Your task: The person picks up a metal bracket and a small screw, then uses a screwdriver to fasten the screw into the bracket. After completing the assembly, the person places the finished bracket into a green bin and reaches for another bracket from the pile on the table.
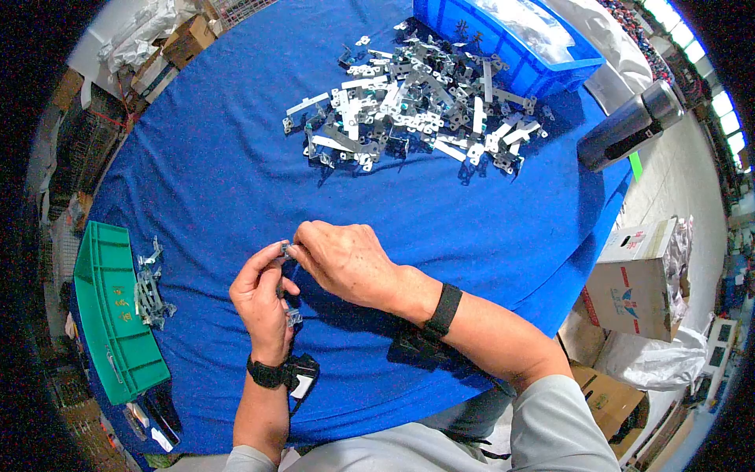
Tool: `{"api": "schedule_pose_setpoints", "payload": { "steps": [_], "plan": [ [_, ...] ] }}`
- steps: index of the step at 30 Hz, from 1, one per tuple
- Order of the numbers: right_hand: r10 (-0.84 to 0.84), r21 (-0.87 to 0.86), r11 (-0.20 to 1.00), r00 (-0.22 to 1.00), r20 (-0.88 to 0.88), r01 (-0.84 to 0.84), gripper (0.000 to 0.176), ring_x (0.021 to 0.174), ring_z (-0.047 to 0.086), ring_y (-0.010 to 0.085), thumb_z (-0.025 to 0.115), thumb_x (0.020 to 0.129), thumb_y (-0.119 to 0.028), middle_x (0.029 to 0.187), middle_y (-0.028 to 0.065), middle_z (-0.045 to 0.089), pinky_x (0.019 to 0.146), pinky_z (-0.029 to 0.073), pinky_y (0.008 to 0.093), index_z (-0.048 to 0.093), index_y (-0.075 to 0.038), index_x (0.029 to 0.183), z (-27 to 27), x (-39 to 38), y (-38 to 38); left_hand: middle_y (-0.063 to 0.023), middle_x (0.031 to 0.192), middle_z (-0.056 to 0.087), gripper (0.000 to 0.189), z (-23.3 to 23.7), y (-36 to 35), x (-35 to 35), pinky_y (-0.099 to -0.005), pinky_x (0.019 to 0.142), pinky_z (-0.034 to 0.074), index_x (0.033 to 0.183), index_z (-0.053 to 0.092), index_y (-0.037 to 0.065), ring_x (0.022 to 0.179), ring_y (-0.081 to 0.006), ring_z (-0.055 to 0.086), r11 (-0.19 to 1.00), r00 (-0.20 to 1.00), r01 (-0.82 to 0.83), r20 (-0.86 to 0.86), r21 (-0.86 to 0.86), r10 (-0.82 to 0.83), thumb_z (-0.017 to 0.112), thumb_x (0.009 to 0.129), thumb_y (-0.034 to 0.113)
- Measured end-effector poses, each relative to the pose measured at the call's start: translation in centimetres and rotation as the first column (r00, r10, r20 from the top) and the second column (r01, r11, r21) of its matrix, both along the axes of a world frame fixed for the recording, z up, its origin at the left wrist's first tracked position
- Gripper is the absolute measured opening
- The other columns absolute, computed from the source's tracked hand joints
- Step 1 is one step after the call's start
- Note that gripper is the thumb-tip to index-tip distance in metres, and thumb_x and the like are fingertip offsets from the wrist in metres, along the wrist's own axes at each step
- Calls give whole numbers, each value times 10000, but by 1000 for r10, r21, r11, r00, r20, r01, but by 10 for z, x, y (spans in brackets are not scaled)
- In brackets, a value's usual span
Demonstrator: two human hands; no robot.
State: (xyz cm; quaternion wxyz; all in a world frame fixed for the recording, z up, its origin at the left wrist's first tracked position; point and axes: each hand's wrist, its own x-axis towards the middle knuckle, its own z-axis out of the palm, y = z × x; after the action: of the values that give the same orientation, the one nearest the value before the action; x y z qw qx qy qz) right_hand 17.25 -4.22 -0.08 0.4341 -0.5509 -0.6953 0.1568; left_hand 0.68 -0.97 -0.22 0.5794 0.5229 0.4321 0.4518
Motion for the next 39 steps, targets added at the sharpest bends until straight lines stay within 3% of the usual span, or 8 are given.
{"api": "schedule_pose_setpoints", "payload": {
  "steps": [2,8,10,24,30,33,35,39],
  "plan": [
    [-12,-2,1000,995,-104,12,178,597,621,328,696,879,-95,712,138,600,504,466,416,551,-22,952,9,-1,-1,-129,1087,699,236,0,0,0,-205,518,543,1047,718,-16,772,-107,649,1000,1000,0,-2,13,0,515,943,-77],
    [-2,49,999,1000,-6,2,194,610,628,324,704,873,-99,721,143,603,509,469,410,547,-22,956,-2,0,1,-140,1100,703,269,0,-1,-2,-176,441,424,1043,725,-20,568,-54,555,1000,1000,-2,12,-6,2,506,916,-112],
    [-6,39,999,999,-46,7,191,614,631,323,706,870,-93,723,143,605,513,474,409,550,-20,952,4,-1,0,-146,1094,706,275,-1,-2,-2,-171,424,384,1051,724,-22,520,-35,509,1000,1000,-13,25,2,13,507,910,-117],
    [-8,37,999,997,-76,10,172,622,634,325,706,872,-85,728,144,608,521,480,412,559,-19,929,0,-1,0,-167,1114,701,281,-1,-1,1,-172,433,421,1036,724,-46,546,-58,553,1000,999,-17,49,-5,18,494,894,-124],
    [-8,38,999,1000,-16,8,178,625,632,328,703,887,-119,737,145,609,521,477,416,562,-21,936,-2,0,1,-165,1121,697,263,-1,-1,-3,-178,447,452,1041,725,-42,592,-75,588,1000,999,12,53,-26,-11,505,911,-103],
    [-32,1,999,999,-42,32,187,643,616,363,631,938,-198,712,141,584,509,466,456,522,-54,893,1,-2,1,-159,1111,700,252,-1,-1,-3,-177,448,450,1042,725,-40,588,-73,584,999,998,12,59,-42,-9,511,919,-91],
    [-37,-59,997,995,92,42,198,650,618,363,634,938,-218,710,136,585,528,475,461,536,-52,890,-3,0,1,-157,1106,702,247,0,-1,-3,-177,448,449,1042,725,-40,587,-72,584,999,998,8,56,-41,-5,514,922,-87],
    [-40,-43,998,999,32,41,215,642,616,361,633,940,-238,719,138,587,526,472,463,543,-55,872,-3,-1,1,-157,1100,704,246,1,-1,-2,-177,449,451,1040,725,-39,589,-72,586,999,999,-2,51,-34,4,515,923,-87]
  ]
}}
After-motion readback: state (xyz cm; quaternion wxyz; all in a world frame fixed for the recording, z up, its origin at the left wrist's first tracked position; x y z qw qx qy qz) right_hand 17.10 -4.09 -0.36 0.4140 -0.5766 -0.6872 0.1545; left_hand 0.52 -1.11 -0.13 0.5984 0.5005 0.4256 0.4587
